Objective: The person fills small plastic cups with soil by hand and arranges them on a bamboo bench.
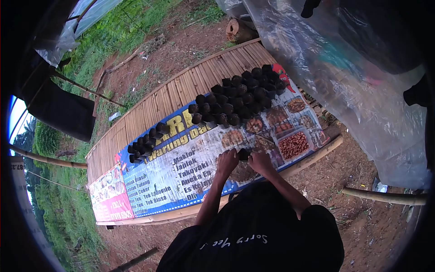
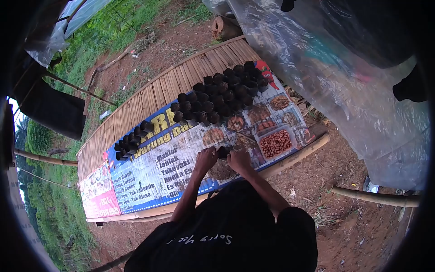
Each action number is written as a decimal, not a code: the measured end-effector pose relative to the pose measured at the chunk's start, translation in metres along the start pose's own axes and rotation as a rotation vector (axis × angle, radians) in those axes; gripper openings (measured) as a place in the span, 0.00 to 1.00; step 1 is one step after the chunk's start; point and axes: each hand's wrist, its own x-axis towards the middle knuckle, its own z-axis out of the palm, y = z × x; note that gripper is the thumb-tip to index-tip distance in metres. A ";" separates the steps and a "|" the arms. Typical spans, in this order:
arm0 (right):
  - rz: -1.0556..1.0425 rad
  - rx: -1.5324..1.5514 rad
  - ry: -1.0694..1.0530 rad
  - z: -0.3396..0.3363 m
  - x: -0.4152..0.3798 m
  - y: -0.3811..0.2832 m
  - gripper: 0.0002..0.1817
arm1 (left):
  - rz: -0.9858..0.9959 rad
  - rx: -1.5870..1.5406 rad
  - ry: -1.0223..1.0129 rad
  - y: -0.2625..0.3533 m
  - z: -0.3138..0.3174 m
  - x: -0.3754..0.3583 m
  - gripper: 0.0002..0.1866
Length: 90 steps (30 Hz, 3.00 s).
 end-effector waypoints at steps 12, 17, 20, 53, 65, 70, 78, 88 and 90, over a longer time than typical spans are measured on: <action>-0.099 -0.048 0.125 -0.008 -0.003 0.004 0.11 | -0.043 -0.236 0.144 0.018 0.003 -0.038 0.07; -0.138 -0.020 0.059 -0.001 -0.004 0.003 0.11 | -0.137 -0.253 0.186 0.015 0.016 -0.048 0.09; -0.194 -0.087 0.093 -0.002 0.001 -0.002 0.11 | -0.141 -0.271 0.221 0.021 0.008 -0.052 0.09; -0.129 -0.210 0.065 0.001 -0.013 -0.004 0.18 | 0.194 -0.030 0.100 0.013 -0.017 -0.030 0.06; -0.232 -0.230 0.139 -0.002 -0.011 -0.004 0.16 | -0.120 -0.233 0.228 0.019 0.014 -0.055 0.08; -0.208 -0.151 0.126 -0.004 -0.010 -0.007 0.14 | -0.101 -0.282 0.304 0.026 0.012 -0.056 0.08; -0.257 -0.150 0.170 0.009 -0.003 0.003 0.13 | -0.159 -0.170 0.299 0.027 0.013 -0.055 0.08; -0.192 -0.080 0.109 0.003 -0.001 0.005 0.16 | -0.231 -0.262 0.183 0.021 0.008 -0.061 0.09; -0.198 -0.047 0.163 0.003 -0.004 0.004 0.18 | -0.216 -0.265 0.249 0.019 0.002 -0.059 0.09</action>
